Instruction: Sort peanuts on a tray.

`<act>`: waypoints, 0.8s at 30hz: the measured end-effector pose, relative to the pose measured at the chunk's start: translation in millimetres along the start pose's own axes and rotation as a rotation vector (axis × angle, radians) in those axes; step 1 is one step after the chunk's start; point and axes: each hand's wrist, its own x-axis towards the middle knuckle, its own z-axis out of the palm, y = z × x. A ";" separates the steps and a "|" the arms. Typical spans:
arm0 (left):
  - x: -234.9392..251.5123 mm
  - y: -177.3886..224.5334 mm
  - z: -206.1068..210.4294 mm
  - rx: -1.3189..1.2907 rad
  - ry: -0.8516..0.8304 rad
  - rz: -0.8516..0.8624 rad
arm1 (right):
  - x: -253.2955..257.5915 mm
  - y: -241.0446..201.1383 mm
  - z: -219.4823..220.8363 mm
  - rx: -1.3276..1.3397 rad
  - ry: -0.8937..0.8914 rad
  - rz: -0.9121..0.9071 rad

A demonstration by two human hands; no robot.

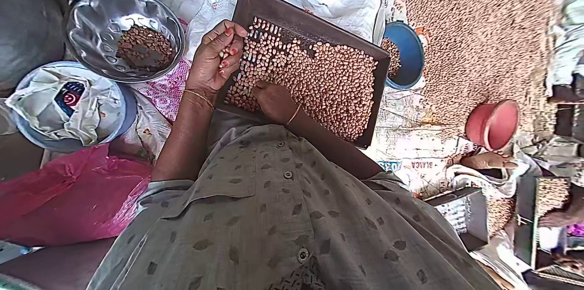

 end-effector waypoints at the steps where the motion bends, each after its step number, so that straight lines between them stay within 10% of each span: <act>1: -0.1 0.3 0.3 0.010 0.005 -0.004 | -0.2 0.9 -0.7 0.026 -0.017 -0.013; 8: -1.9 1.0 -0.8 -0.033 0.062 0.024 | -0.3 41.5 15.7 0.684 0.237 0.039; 12: 0.6 0.7 0.3 -0.021 0.064 0.019 | 1.9 39.0 24.0 0.368 0.311 -0.116; 16: -0.4 1.8 1.2 -0.023 0.083 0.015 | 4.1 2.9 0.9 0.026 0.006 0.064; 24: -0.4 1.1 0.6 -0.002 0.084 0.012 | 13.0 3.3 -11.4 0.106 -0.181 0.127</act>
